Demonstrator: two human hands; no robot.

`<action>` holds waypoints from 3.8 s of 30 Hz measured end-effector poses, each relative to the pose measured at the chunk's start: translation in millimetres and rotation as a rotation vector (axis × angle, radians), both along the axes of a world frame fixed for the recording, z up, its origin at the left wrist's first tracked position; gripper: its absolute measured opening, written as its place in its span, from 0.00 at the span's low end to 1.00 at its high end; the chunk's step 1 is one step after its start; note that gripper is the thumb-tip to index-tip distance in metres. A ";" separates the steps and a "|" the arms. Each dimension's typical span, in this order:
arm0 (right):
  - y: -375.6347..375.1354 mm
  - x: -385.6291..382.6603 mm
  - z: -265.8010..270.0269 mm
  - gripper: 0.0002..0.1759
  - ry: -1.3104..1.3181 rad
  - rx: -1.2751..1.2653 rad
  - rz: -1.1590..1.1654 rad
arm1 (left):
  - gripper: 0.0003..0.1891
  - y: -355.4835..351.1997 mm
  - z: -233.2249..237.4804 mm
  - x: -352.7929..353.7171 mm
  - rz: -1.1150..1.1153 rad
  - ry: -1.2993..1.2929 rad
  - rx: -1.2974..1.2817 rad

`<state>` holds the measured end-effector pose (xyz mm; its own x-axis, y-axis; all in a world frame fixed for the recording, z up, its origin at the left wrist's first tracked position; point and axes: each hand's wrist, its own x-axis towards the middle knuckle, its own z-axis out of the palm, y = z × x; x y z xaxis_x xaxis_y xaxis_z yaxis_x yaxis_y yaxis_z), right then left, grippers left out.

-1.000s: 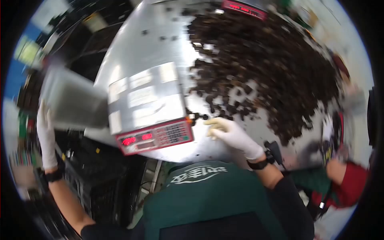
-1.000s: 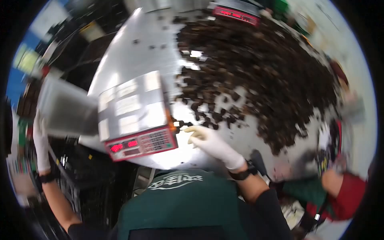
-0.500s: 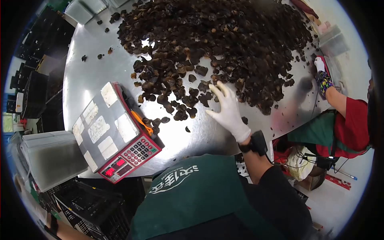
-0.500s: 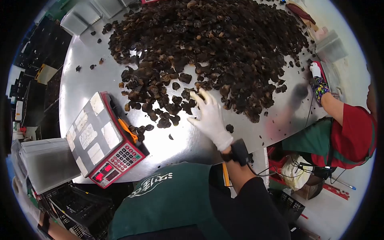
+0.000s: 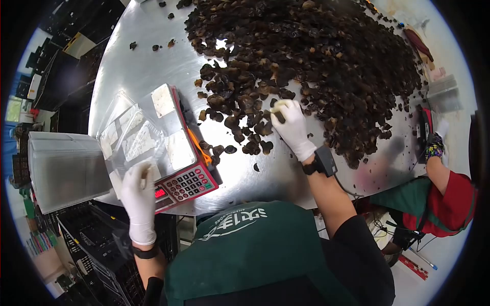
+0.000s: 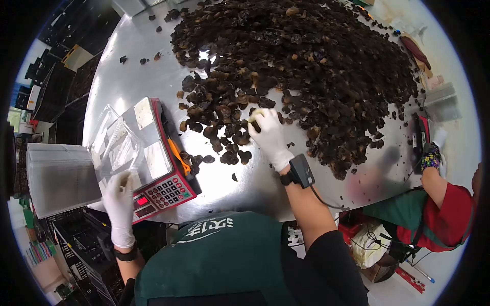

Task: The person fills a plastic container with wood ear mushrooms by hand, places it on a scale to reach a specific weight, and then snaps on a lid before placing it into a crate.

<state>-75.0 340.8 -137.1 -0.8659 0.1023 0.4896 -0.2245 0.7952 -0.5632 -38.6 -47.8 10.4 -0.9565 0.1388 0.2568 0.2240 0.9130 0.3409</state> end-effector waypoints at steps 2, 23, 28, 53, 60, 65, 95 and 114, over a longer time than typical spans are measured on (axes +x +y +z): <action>-10.9 -26.7 12.8 0.08 0.018 -0.040 0.051 | 0.07 10.6 -7.3 3.0 -0.011 -0.008 0.047; -57.4 -146.6 4.2 0.06 -0.244 -0.075 0.104 | 0.13 26.1 -11.7 13.3 -0.004 -0.140 0.090; -32.7 -144.7 33.2 0.10 -0.582 -0.792 0.209 | 0.13 16.1 -9.8 18.4 -0.033 0.026 0.114; -168.8 -80.9 111.1 0.12 0.214 -0.289 0.524 | 0.35 7.0 -27.1 7.4 0.034 0.069 0.076; 19.0 -60.6 -18.0 0.15 -0.109 0.017 -0.002 | 0.30 4.5 -25.2 7.7 0.013 -0.016 -0.030; 35.6 -40.8 9.7 0.16 -0.297 -0.969 0.108 | 0.29 4.7 -24.8 3.8 -0.016 -0.009 -0.055; 111.7 149.0 109.4 0.13 -1.030 -0.055 0.168 | 0.24 -2.0 -27.3 2.4 -0.048 -0.055 -0.043; -42.1 23.3 24.5 0.53 -0.428 0.203 0.164 | 0.22 6.6 -19.7 -9.0 -0.126 -0.041 -0.115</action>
